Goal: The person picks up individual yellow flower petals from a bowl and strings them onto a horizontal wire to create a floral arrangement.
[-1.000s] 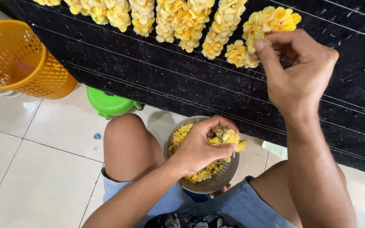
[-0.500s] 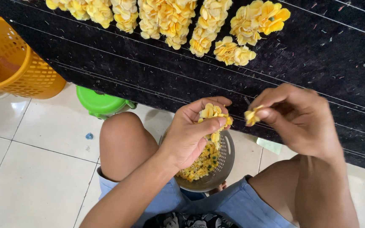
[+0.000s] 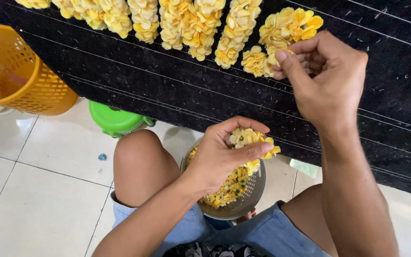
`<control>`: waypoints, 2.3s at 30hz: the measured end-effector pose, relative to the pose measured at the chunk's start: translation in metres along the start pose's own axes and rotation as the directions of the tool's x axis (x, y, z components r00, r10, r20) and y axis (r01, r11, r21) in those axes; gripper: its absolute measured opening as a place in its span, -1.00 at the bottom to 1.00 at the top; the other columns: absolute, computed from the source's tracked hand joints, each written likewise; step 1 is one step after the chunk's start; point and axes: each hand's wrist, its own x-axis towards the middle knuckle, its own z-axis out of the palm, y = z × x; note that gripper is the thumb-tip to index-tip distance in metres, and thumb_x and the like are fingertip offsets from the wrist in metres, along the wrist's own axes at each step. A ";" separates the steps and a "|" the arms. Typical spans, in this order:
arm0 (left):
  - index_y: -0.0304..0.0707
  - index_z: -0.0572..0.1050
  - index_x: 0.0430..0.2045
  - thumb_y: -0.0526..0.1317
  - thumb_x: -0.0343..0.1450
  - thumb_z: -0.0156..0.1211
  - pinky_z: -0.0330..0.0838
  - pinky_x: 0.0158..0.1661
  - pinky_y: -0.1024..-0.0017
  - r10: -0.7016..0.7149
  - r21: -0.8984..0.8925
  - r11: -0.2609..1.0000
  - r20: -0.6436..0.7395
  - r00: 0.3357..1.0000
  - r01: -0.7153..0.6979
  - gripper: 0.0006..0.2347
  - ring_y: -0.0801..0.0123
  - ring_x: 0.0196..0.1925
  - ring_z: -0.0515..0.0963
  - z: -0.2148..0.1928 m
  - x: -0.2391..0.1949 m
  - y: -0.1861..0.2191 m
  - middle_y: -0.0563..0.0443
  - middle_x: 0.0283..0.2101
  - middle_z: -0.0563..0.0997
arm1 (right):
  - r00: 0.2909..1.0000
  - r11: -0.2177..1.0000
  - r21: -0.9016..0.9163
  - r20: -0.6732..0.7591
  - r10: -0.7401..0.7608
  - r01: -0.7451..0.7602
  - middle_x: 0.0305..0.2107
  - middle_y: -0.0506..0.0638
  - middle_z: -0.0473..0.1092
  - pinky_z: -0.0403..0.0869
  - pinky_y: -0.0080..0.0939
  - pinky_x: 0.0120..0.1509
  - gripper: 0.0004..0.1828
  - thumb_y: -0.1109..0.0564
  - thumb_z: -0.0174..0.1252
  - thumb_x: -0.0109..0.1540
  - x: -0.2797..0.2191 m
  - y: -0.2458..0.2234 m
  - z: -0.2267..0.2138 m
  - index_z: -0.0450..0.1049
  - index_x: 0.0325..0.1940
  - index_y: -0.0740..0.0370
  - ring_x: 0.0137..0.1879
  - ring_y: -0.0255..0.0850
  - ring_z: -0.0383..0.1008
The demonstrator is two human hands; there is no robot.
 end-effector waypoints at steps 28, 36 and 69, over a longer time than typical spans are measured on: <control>-0.43 0.54 0.21 -0.44 0.61 -0.01 0.68 0.05 0.38 0.001 0.083 0.996 0.141 0.990 -0.013 -0.71 0.24 -0.01 0.67 0.002 0.008 -0.007 -0.12 0.04 0.48 | 0.995 0.998 0.032 0.096 0.042 -0.045 -0.15 0.29 0.57 0.62 -0.25 0.05 -0.89 0.44 0.30 0.52 -0.008 0.002 -0.009 0.57 0.11 0.61 -0.09 -0.06 0.66; -0.30 0.59 -0.10 -0.38 0.52 0.25 0.76 -0.11 0.46 0.376 0.388 0.850 0.029 0.926 -0.357 -0.88 0.42 -0.09 0.63 0.007 -0.001 0.016 -0.02 -0.07 0.62 | 0.909 0.978 -0.001 0.368 0.195 -0.209 -0.53 0.07 0.58 0.62 -0.42 -0.43 -0.93 0.27 0.32 0.31 -0.036 -0.014 -0.028 0.62 -0.17 0.36 -0.47 -0.30 0.62; -0.05 0.21 0.51 -0.45 0.62 0.35 0.55 -0.03 0.53 0.501 0.706 0.400 0.365 0.785 -0.584 -0.43 0.46 -0.05 0.64 -0.009 0.033 0.017 -0.02 0.23 0.66 | 0.977 0.976 0.153 0.169 0.131 -0.157 -0.17 0.36 0.56 0.68 -0.22 0.05 -0.66 0.33 0.21 0.34 -0.033 -0.013 -0.040 0.45 0.13 0.68 -0.07 -0.02 0.67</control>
